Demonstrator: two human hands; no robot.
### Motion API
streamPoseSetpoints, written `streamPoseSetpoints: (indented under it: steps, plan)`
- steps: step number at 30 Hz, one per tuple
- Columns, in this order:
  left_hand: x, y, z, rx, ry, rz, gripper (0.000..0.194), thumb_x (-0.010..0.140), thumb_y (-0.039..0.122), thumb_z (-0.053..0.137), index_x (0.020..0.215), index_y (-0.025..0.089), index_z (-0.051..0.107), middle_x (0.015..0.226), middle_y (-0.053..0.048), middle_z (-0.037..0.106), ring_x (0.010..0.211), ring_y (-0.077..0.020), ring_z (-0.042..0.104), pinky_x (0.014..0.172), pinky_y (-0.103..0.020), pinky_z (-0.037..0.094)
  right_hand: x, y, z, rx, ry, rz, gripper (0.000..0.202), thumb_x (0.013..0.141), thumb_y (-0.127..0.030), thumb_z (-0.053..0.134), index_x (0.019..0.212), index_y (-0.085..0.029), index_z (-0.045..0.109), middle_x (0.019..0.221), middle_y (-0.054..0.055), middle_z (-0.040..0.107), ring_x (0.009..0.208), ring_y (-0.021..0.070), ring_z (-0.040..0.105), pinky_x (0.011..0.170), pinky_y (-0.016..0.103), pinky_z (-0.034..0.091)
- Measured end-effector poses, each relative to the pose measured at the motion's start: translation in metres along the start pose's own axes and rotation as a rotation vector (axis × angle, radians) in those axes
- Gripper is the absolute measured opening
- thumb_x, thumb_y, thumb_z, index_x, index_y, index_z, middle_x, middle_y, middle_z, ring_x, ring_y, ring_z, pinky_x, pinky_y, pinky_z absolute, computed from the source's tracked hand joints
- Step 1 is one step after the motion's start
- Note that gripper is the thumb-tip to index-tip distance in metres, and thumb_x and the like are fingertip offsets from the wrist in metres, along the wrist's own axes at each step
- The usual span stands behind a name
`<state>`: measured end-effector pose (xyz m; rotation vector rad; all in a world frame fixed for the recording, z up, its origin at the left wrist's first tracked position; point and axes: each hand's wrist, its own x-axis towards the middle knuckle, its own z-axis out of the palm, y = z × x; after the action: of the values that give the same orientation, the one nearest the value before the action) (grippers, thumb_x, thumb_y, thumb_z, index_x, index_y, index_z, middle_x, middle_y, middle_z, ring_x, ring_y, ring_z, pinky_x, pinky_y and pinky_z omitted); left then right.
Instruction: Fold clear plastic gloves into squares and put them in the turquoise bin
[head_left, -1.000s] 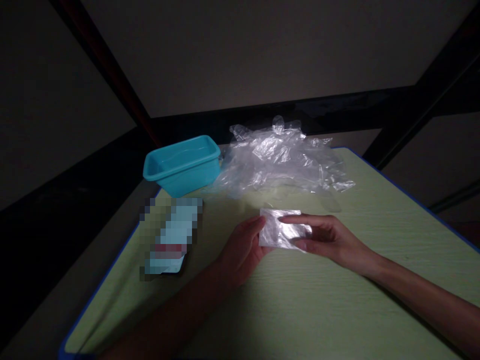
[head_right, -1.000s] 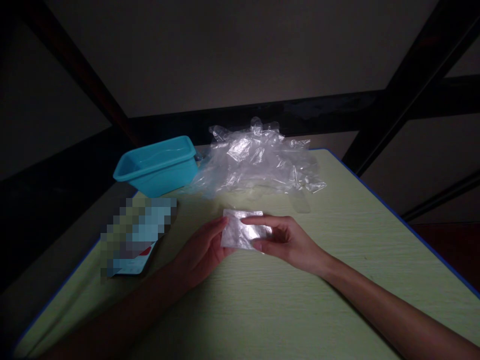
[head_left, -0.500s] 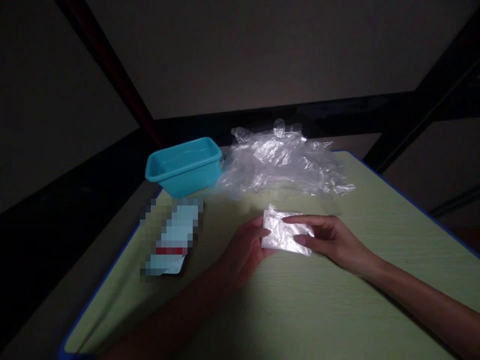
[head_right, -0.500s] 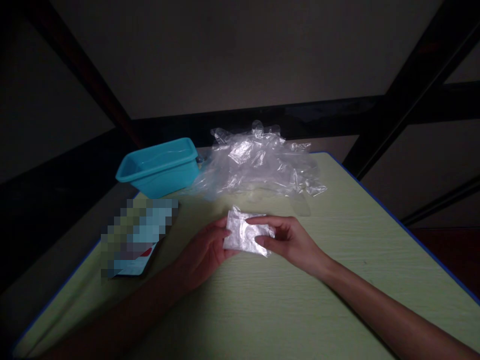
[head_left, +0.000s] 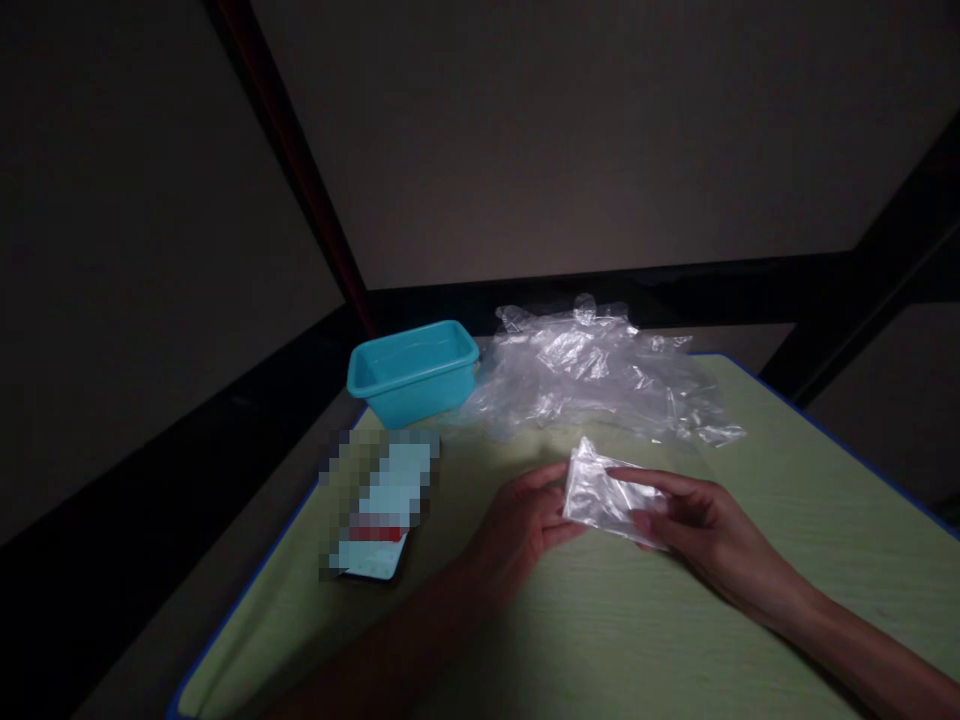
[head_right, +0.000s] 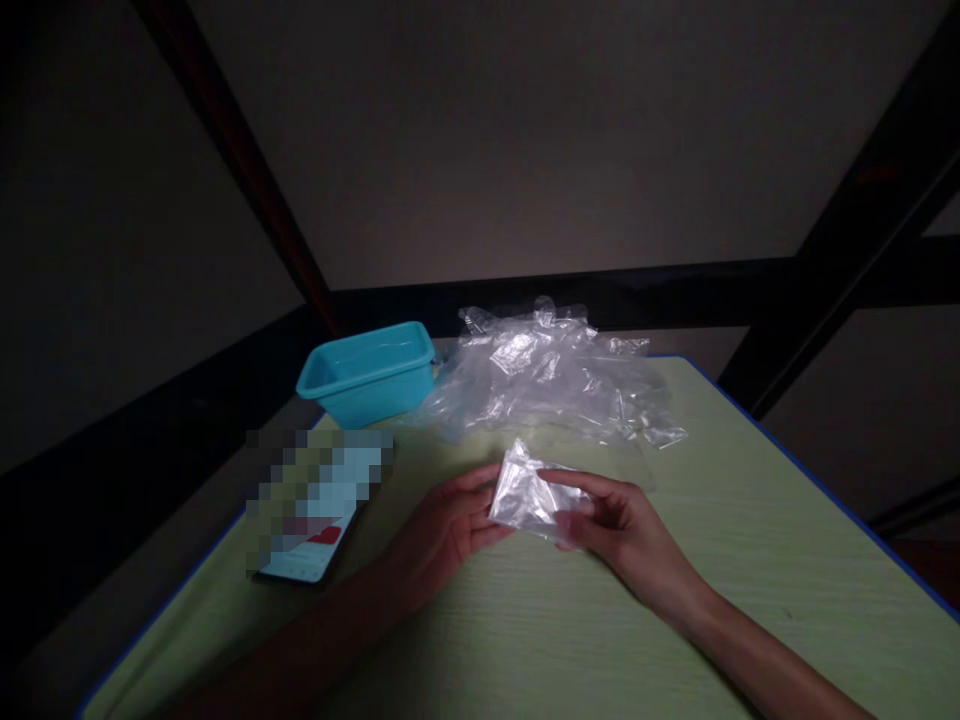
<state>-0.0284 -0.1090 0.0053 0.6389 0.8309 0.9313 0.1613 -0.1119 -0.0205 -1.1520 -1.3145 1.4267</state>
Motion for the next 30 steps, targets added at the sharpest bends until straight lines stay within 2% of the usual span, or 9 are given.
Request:
streamPoseSetpoints:
  steps: [5, 9, 10, 14, 16, 19, 24, 27, 30]
  plan:
    - [0.002, 0.001, -0.006, -0.042, 0.025, 0.043, 0.03, 0.069, 0.013, 0.061, 0.099, 0.01, 0.063, 0.094, -0.013, 0.07, 0.083, -0.0202, 0.067, 0.085, -0.035, 0.045, 0.0, -0.003, 0.002, 0.021, 0.061, -0.002, 0.045, 0.059, -0.037, 0.077, 0.101, -0.022, 0.07, 0.059, 0.0, 0.06, 0.051, 0.0107, 0.047, 0.05, 0.024, 0.04]
    - [0.004, 0.014, -0.013, -0.12, 0.033, 0.173, 0.028, 0.072, 0.011, 0.063, 0.1, 0.01, 0.06, 0.101, -0.015, 0.068, 0.095, -0.0239, 0.065, 0.09, -0.037, 0.044, 0.001, -0.008, 0.004, 0.014, 0.142, 0.009, 0.05, 0.057, -0.041, 0.077, 0.102, -0.021, 0.07, 0.055, -0.001, 0.058, 0.05, 0.0111, 0.046, 0.048, 0.024, 0.04]
    - [0.005, 0.021, -0.015, -0.146, 0.071, 0.212, 0.025, 0.074, 0.009, 0.061, 0.099, 0.01, 0.059, 0.101, -0.015, 0.068, 0.095, -0.023, 0.065, 0.09, -0.035, 0.045, 0.001, -0.008, 0.005, 0.016, 0.153, 0.01, 0.05, 0.057, -0.041, 0.078, 0.102, -0.022, 0.07, 0.053, -0.001, 0.056, 0.049, 0.0109, 0.046, 0.048, 0.024, 0.039]
    - [0.017, 0.059, -0.023, -0.281, 0.373, 0.348, 0.014, 0.08, 0.001, 0.052, 0.087, 0.012, 0.056, 0.091, -0.01, 0.067, 0.08, -0.0164, 0.067, 0.079, -0.028, 0.05, 0.0, -0.009, 0.004, 0.006, 0.167, 0.005, 0.048, 0.054, -0.041, 0.078, 0.099, -0.023, 0.072, 0.051, -0.001, 0.055, 0.048, 0.0111, 0.044, 0.045, 0.024, 0.038]
    - [0.026, 0.077, -0.03, -0.313, 0.453, 0.367, 0.011, 0.084, 0.004, 0.049, 0.087, 0.014, 0.054, 0.093, -0.008, 0.065, 0.077, -0.0131, 0.066, 0.075, -0.024, 0.051, 0.0, -0.008, 0.004, 0.001, 0.166, 0.005, 0.047, 0.054, -0.041, 0.079, 0.097, -0.024, 0.073, 0.052, 0.0, 0.057, 0.049, 0.0119, 0.045, 0.046, 0.024, 0.04]
    - [0.038, 0.096, -0.04, -0.362, 0.549, 0.351, 0.01, 0.09, 0.011, 0.044, 0.095, 0.014, 0.052, 0.103, -0.009, 0.06, 0.08, -0.0116, 0.063, 0.073, -0.022, 0.051, 0.0, -0.008, 0.004, 0.008, 0.174, 0.009, 0.046, 0.051, -0.041, 0.08, 0.094, -0.025, 0.074, 0.057, 0.002, 0.061, 0.049, 0.0131, 0.048, 0.048, 0.026, 0.043]
    - [0.053, 0.101, -0.052, -0.422, 0.591, 0.348, 0.026, 0.088, 0.026, 0.052, 0.112, 0.015, 0.053, 0.112, -0.008, 0.057, 0.093, -0.0183, 0.059, 0.077, -0.036, 0.051, 0.003, -0.009, 0.002, -0.019, 0.183, 0.025, 0.042, 0.051, -0.043, 0.079, 0.09, -0.029, 0.075, 0.064, 0.005, 0.067, 0.054, 0.0183, 0.055, 0.051, 0.03, 0.048]
    - [0.059, 0.098, -0.054, -0.442, 0.593, 0.376, 0.012, 0.087, 0.011, 0.05, 0.096, 0.015, 0.055, 0.104, -0.007, 0.058, 0.091, -0.0144, 0.06, 0.077, -0.026, 0.051, 0.004, -0.004, -0.002, -0.026, 0.178, 0.069, 0.035, 0.051, -0.044, 0.078, 0.085, -0.035, 0.075, 0.074, 0.009, 0.07, 0.062, 0.0239, 0.061, 0.056, 0.034, 0.049]
    - [0.062, 0.098, -0.054, -0.45, 0.594, 0.399, 0.007, 0.087, 0.011, 0.048, 0.084, 0.016, 0.052, 0.095, -0.006, 0.058, 0.089, -0.0133, 0.061, 0.077, -0.024, 0.051, 0.008, 0.01, -0.01, -0.064, 0.199, 0.076, 0.032, 0.05, -0.047, 0.076, 0.081, -0.042, 0.074, 0.081, 0.011, 0.071, 0.065, 0.0284, 0.063, 0.058, 0.038, 0.049]
